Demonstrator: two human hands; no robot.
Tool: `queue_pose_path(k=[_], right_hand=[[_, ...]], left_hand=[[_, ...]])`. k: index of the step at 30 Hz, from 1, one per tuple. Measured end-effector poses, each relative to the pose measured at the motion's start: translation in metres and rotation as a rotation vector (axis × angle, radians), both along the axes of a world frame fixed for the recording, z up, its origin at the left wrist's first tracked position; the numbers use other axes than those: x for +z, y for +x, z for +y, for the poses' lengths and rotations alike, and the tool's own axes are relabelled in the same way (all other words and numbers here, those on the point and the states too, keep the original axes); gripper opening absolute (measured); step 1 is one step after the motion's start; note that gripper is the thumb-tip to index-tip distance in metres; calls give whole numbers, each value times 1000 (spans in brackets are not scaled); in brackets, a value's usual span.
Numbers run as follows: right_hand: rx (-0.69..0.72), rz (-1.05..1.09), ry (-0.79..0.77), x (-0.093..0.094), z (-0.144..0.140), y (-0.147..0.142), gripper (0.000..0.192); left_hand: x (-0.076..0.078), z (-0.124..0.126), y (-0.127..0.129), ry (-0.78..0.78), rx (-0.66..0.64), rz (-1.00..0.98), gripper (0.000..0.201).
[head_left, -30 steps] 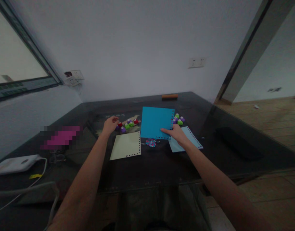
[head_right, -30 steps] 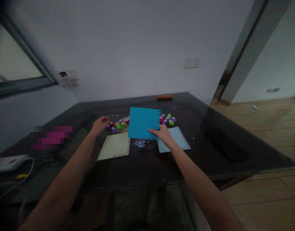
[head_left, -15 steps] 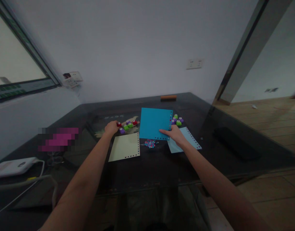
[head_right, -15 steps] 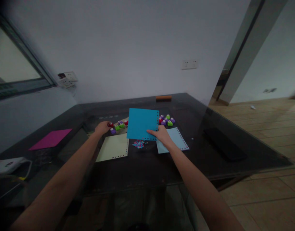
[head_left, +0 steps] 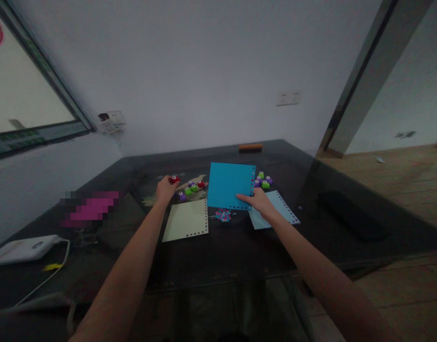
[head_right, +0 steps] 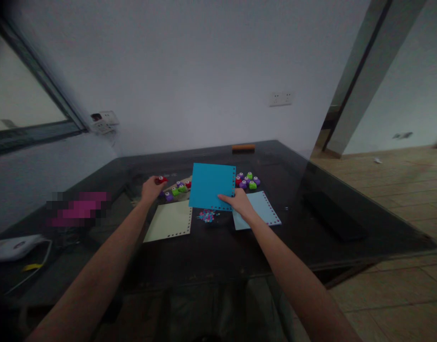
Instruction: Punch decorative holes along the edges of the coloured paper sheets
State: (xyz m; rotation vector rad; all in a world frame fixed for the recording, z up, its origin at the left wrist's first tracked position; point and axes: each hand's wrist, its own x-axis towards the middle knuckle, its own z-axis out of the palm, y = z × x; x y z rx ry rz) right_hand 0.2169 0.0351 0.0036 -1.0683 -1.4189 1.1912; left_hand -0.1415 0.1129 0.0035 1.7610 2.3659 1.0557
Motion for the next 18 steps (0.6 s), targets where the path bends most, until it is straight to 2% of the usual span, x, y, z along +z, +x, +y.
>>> queue_pose_path(k=[4, 7, 10, 12, 14, 16, 18], right_hand=[[0, 30, -18, 0, -1, -1, 48], [-36, 75, -17, 0, -2, -2, 52], [-124, 150, 31, 2, -3, -5, 53], [-178, 205, 70, 4, -4, -6, 52], [-210, 245, 90, 5, -5, -7, 53], [-230, 258, 93, 6, -4, -7, 55], [-248, 251, 98, 5, -4, -7, 57]], left_hand=[[11, -12, 16, 203, -82, -158, 31], [17, -26, 41, 283, -195, -402, 34], [15, -46, 75, 212, -404, -770, 41], [11, -63, 101, 84, -588, -988, 40], [5, -79, 127, -43, -697, -1177, 35], [0, -93, 149, -125, -746, -1318, 32], [-4, -105, 165, -178, -766, -1371, 33]])
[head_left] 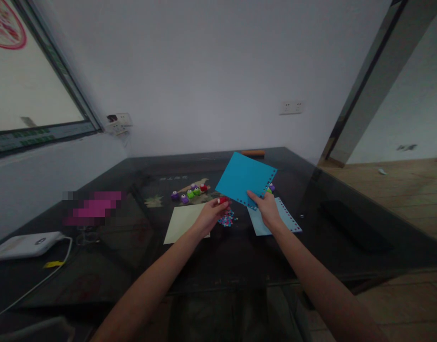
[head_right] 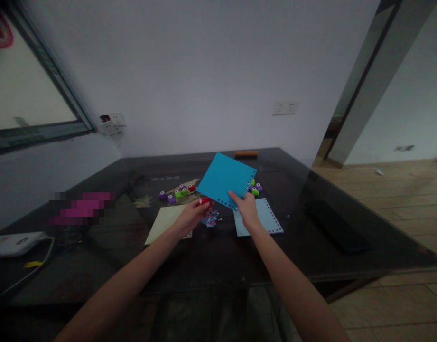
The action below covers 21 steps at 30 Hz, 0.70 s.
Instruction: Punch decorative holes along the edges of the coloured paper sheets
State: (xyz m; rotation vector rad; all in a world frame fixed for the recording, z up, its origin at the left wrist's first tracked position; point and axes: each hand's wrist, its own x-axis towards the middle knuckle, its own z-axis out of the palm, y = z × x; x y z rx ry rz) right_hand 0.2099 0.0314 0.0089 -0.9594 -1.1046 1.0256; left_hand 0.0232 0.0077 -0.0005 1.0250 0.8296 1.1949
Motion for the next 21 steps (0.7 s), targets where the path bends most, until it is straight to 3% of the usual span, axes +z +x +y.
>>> queue_pose_path(k=[6, 15, 21], right_hand=[[27, -45, -15, -5, -1, -1, 54], [-31, -21, 31, -14, 1, -3, 49], [-79, -69, 48, -14, 2, -2, 44]], left_hand=[[-4, -21, 6, -7, -67, 83, 41], [-3, -12, -3, -32, -65, -55, 25], [3, -16, -5, -15, -71, -13, 31]])
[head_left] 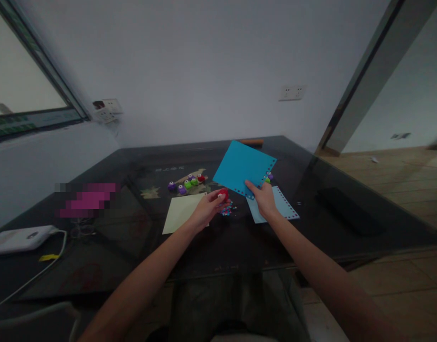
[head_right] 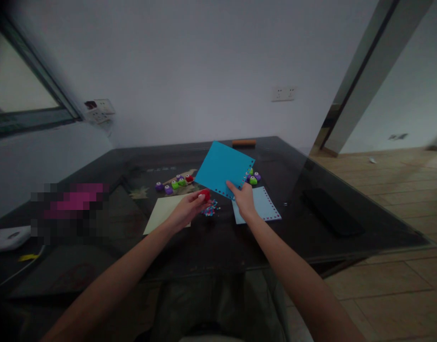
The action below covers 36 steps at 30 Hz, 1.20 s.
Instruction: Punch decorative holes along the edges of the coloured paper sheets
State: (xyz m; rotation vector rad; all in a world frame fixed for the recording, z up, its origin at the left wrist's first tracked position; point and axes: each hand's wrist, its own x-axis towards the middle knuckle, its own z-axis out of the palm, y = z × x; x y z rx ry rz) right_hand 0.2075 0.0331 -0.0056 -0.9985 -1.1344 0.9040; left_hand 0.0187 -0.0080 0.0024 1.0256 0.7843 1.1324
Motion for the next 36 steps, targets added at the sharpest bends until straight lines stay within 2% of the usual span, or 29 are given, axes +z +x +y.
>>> queue_pose_path(k=[8, 16, 28, 36], right_hand=[[30, -69, 97, 9, -10, -6, 38], [12, -116, 142, 13, -14, -5, 34], [-15, -199, 216, 19, -18, -6, 27], [20, -233, 217, 19, -21, -8, 26]], left_hand=[[5, -3, 1, 80, 91, 91, 32], [9, -7, 3, 121, 80, 149, 33], [8, -8, 4, 126, 73, 129, 38], [6, -6, 6, 60, 135, 67, 33]])
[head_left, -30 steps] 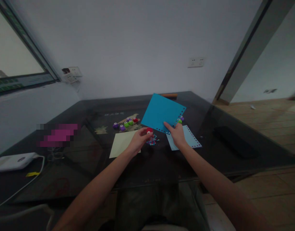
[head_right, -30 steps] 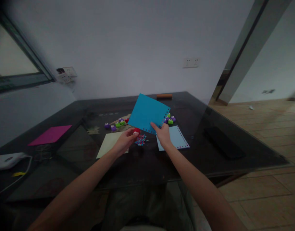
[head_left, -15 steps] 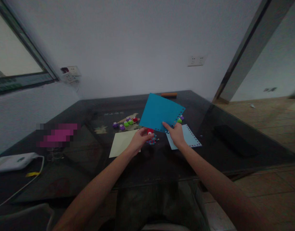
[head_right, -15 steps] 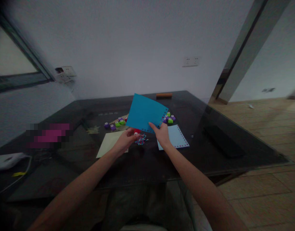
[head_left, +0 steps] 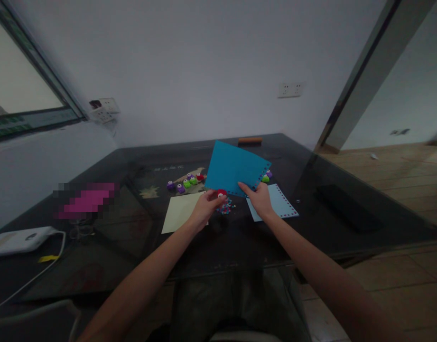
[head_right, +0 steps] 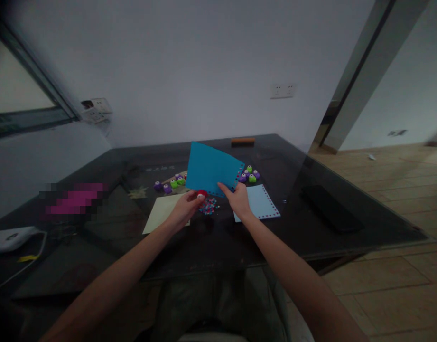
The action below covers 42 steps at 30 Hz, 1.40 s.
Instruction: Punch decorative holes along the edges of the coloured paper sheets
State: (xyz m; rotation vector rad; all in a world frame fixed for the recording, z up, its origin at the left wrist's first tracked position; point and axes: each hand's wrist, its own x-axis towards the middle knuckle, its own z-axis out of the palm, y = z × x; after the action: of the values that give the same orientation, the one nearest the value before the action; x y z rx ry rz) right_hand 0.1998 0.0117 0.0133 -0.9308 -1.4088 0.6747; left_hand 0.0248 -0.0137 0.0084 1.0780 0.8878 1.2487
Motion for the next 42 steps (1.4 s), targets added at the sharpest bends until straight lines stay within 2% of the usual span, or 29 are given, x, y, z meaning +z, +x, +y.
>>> queue_pose_path(k=[5, 11, 21, 29, 42], right_hand=[[-1, 27, -72, -2, 0, -2, 30], [-27, 19, -50, 2, -4, -3, 31], [-14, -14, -133, 2, -3, -4, 34], [-54, -17, -214, 1, -2, -4, 43], [-35, 9, -200, -2, -1, -6, 47]], left_hand=[[-5, 3, 0, -13, -18, -69, 29], [-9, 4, -1, -36, -93, -111, 26], [-5, 1, -2, -58, -61, -26, 33], [-6, 0, -2, -84, -46, -63, 31], [-9, 2, 1, -58, -14, -98, 37]])
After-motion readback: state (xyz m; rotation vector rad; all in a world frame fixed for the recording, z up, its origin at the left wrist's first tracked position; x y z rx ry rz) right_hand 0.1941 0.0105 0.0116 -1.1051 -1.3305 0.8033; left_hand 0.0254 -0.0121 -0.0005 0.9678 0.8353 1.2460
